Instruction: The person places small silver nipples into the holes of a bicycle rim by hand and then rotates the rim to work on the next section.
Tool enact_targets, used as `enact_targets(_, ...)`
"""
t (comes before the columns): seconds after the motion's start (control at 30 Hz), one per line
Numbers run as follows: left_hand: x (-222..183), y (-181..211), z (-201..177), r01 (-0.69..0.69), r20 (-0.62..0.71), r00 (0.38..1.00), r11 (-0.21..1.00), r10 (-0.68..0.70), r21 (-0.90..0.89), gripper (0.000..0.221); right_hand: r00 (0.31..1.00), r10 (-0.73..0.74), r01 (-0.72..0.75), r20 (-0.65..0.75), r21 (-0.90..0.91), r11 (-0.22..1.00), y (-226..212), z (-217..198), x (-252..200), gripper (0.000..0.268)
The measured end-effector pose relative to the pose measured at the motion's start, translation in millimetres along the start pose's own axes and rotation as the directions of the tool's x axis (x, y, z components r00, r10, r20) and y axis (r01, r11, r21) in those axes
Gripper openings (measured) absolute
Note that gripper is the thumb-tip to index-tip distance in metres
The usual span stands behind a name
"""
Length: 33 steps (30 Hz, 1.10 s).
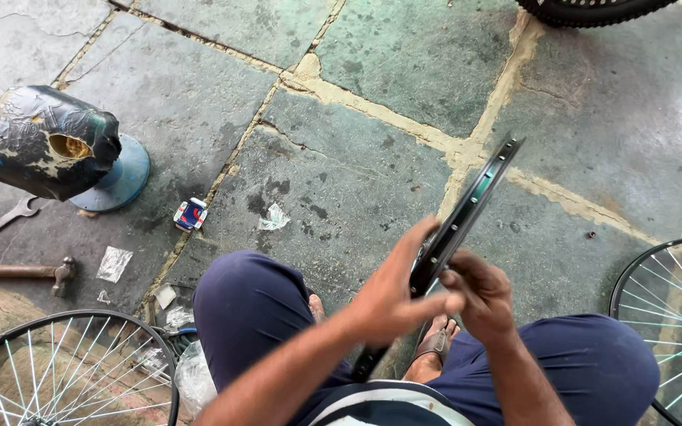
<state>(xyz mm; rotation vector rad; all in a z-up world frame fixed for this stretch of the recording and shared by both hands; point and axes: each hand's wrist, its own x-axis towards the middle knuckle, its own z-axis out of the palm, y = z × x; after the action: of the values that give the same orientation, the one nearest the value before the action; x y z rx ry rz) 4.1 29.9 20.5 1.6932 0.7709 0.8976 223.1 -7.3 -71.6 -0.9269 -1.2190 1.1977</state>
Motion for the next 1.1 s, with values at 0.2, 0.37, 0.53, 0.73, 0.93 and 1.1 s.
enact_targets(0.2,50,1,-17,-0.018,0.070,0.997,0.984,0.031,-0.180,0.099,0.971,-0.107,0.033,-0.216,-0.323,0.946,-18,19,16,0.020)
enact_targets(0.37,-4,1,-5,0.077,0.072,0.996,0.957,-0.059,-0.280,0.094,0.956,-0.280,0.149,-0.088,-0.676,0.722,-38,14,23,0.020)
enact_targets(0.53,-18,0,1,-0.072,-0.029,0.997,0.997,0.071,-0.037,0.094,0.993,0.056,-0.040,-0.102,0.151,0.988,-31,14,34,0.024)
enact_targets(0.73,-21,-6,1,-0.051,-0.048,0.998,0.998,0.049,-0.044,0.099,0.982,-0.139,0.118,-0.130,-0.155,0.981,-28,26,35,0.030)
enact_targets(0.93,-21,-12,1,-0.049,-0.069,0.996,0.999,0.048,-0.020,0.102,0.971,-0.130,-0.024,-0.199,-0.627,0.779,-37,27,36,0.027)
enact_targets(1.1,-30,-16,8,0.002,-0.031,1.000,0.999,-0.003,-0.039,0.105,0.980,0.070,-0.127,0.184,0.319,0.939,-32,7,31,0.014)
